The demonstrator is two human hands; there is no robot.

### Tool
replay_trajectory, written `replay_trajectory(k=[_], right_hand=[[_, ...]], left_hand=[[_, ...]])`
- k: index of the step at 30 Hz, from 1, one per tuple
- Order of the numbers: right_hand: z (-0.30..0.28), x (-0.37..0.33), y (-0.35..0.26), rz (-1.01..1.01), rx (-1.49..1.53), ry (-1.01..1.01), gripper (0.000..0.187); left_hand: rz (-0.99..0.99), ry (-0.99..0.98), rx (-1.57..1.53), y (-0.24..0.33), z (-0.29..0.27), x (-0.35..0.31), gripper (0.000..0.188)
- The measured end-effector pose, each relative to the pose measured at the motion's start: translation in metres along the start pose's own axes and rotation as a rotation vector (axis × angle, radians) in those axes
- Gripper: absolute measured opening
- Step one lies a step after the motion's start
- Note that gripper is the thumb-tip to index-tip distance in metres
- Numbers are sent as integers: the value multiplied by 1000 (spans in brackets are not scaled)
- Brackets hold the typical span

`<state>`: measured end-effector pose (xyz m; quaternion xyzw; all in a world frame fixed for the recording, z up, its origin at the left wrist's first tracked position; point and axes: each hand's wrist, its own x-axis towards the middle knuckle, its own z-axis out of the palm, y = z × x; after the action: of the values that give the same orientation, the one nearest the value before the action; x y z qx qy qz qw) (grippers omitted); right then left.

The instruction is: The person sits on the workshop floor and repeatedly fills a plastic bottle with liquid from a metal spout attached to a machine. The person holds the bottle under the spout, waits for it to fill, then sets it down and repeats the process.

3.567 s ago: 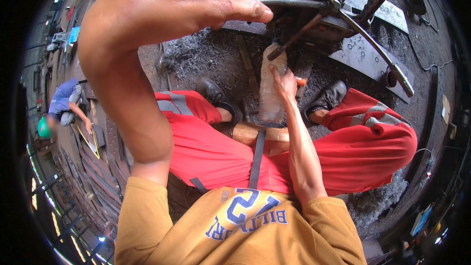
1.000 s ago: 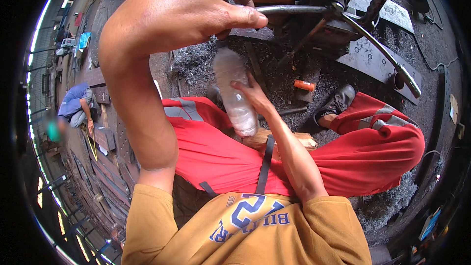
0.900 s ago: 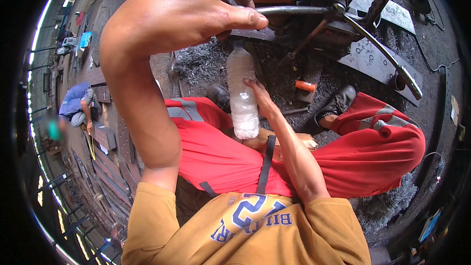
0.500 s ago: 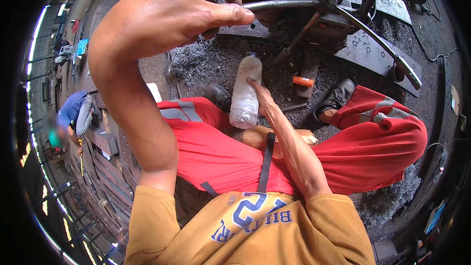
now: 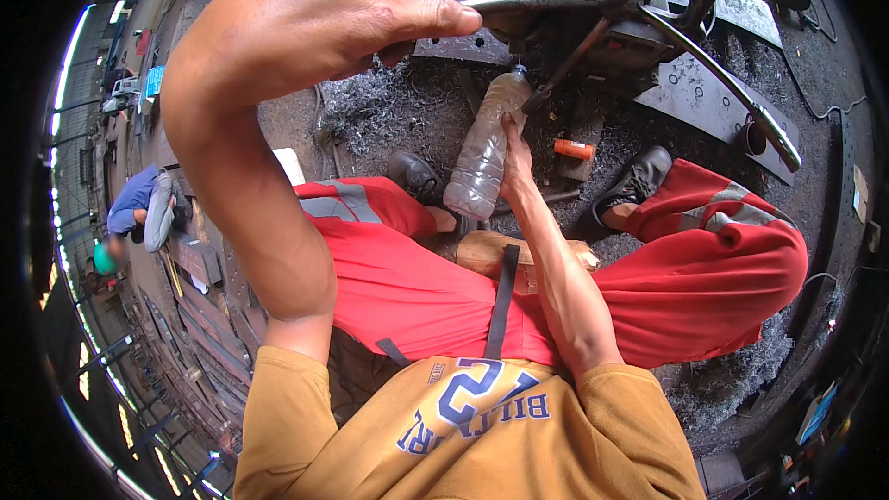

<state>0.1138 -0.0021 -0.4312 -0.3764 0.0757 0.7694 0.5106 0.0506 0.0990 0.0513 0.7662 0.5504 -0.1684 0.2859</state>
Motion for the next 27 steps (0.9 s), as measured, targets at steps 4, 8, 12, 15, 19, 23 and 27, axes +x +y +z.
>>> replay_trajectory(k=[4,8,12,15,19,23,27], right_hand=[[-2,0,-1,-103,-85,73,73],[0,0,-1,-108,-80,123,74],[-2,-2,-3,-92,-80,128,68],[-5,2,-1,-90,-77,133,62],[-3,0,-3,-117,-102,116,63],[3,-6,-5,-123,-125,99,64],[6,-10,-7,-118,-120,118,63]], left_hand=[[90,93,11,-8,10,-7,45],[41,5,-60,-2,-3,-5,46],[213,123,-27,-17,8,-16,48],[27,43,36,-1,3,-3,48],[16,16,36,-3,2,2,47],[165,112,26,-14,12,-7,46],[110,89,15,-9,11,-8,45]])
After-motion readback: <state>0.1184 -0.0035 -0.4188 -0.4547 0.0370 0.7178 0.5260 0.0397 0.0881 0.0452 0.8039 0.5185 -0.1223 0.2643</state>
